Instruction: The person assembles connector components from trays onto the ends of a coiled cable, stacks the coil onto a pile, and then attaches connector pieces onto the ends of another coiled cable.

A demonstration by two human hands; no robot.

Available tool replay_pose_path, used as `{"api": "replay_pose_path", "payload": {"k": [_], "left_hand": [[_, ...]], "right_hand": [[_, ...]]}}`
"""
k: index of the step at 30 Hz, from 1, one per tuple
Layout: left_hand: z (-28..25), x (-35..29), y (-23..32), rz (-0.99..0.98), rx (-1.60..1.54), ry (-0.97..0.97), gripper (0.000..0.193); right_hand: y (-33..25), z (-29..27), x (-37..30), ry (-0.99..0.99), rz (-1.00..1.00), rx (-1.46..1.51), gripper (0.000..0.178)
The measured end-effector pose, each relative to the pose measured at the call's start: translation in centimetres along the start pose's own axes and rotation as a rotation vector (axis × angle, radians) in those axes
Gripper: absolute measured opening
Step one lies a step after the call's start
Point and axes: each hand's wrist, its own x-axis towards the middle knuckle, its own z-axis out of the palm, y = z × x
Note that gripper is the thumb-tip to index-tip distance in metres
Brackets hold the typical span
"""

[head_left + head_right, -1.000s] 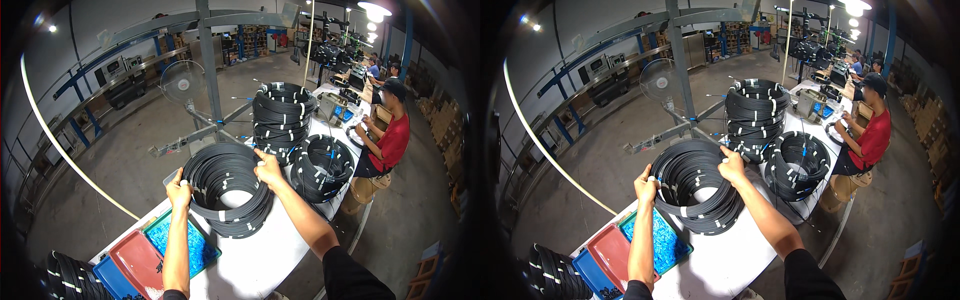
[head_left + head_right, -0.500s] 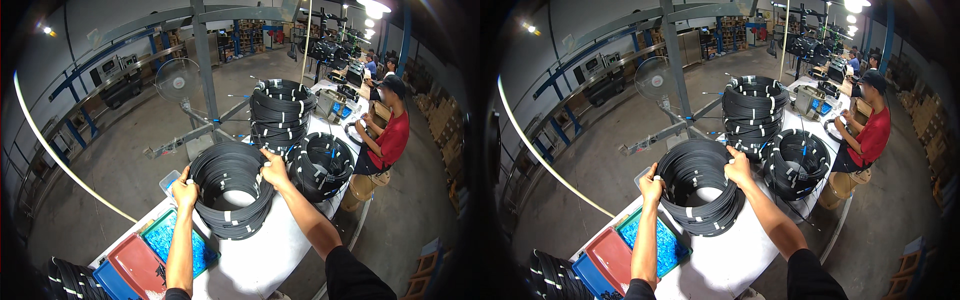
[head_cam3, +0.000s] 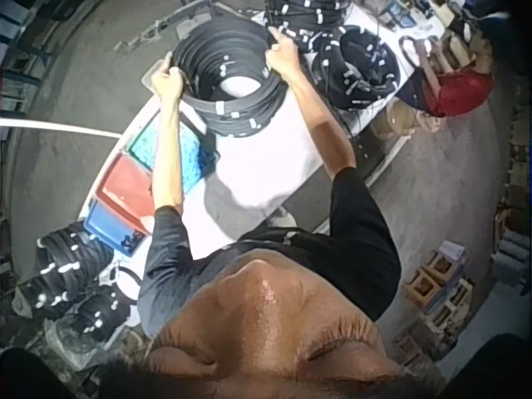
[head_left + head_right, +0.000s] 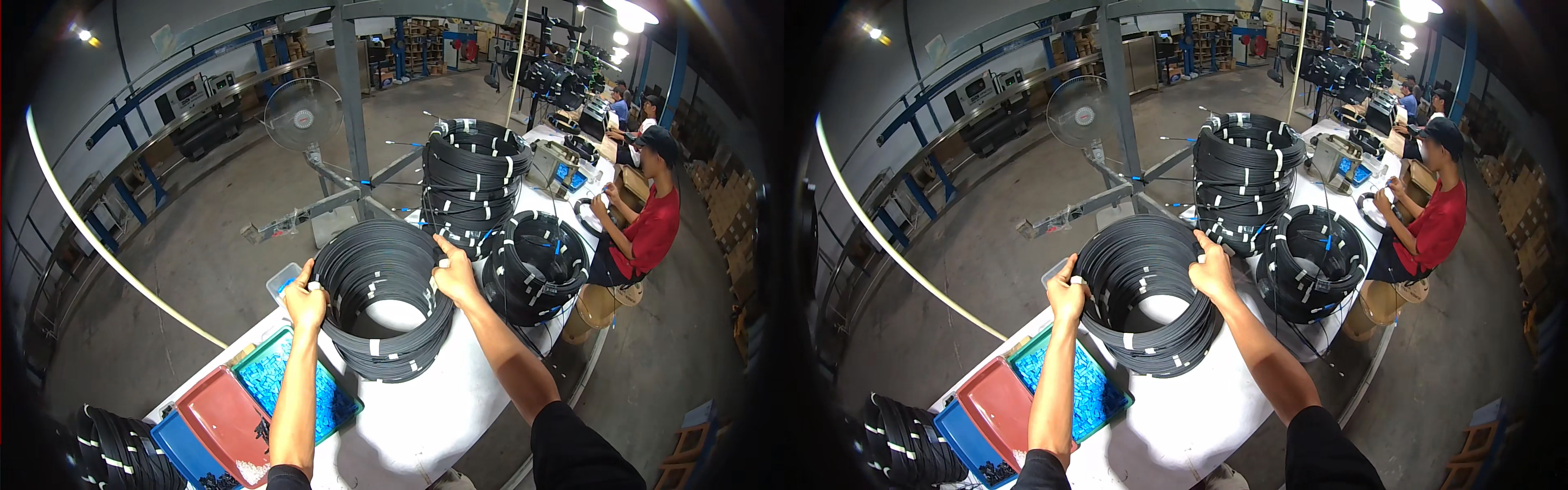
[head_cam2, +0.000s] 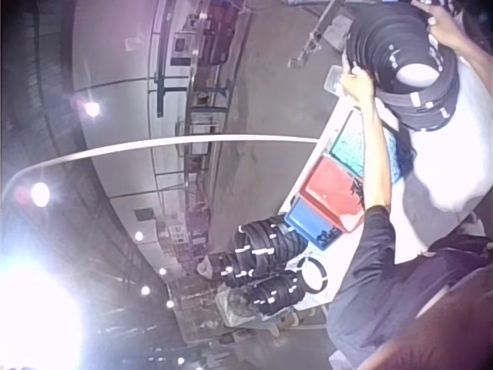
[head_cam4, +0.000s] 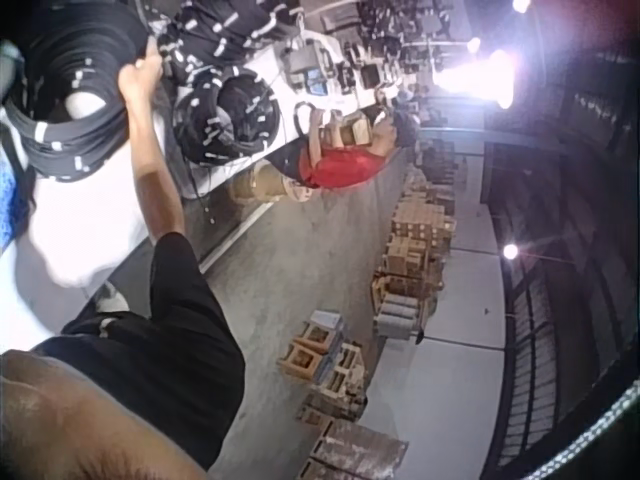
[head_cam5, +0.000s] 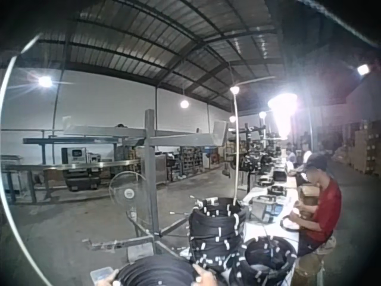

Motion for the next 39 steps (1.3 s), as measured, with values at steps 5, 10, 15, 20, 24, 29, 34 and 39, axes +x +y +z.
{"api": "replay_pose_path", "payload": {"k": [5, 10, 15, 20, 24, 29, 34, 39], "left_hand": [[-0.3, -0.4, 1.0, -0.015, -0.027, -0.118, 0.068], [-0.6, -2.0, -1.7, 0.165, 0.145, 0.078, 0.067], [0.0, -4.2, -1.6, 0.284, 0.033, 0.324, 0.050], [1.5, -4.8, -2.1, -0.124, -0.409, 0.029, 0.072], [1.2, -4.6, -3.4, -0.158, -0.664, -0.051, 0.081], [1.3, -5.1, -2.8, -0.135, -0.632, -0.064, 0.080], [1.2, -4.2, -4.6, -0.053, -0.612, -0.064, 0.069], [1.6, -2.5, -4.6, -0.258, -1.017, -0.194, 0.057]], "right_hand": [[2.1, -2.4, 0.9, 0.000, 0.026, -0.012, 0.066], [-1.0, -3.3, -0.5, 0.008, 0.014, -0.489, 0.072], [0.5, -1.5, -1.8, -0.036, -0.010, -0.019, 0.080], [2.5, 0.3, -1.7, 0.026, 0.042, 0.261, 0.077], [2.4, 1.3, -1.9, 0.067, 0.113, 0.419, 0.076], [1.9, 0.6, -2.1, 0.087, 0.190, 0.262, 0.077], [-0.4, -0.5, -3.2, 0.044, 0.180, 0.223, 0.064], [4.0, 0.7, -1.3, -0.089, 0.167, 0.733, 0.056]]}}
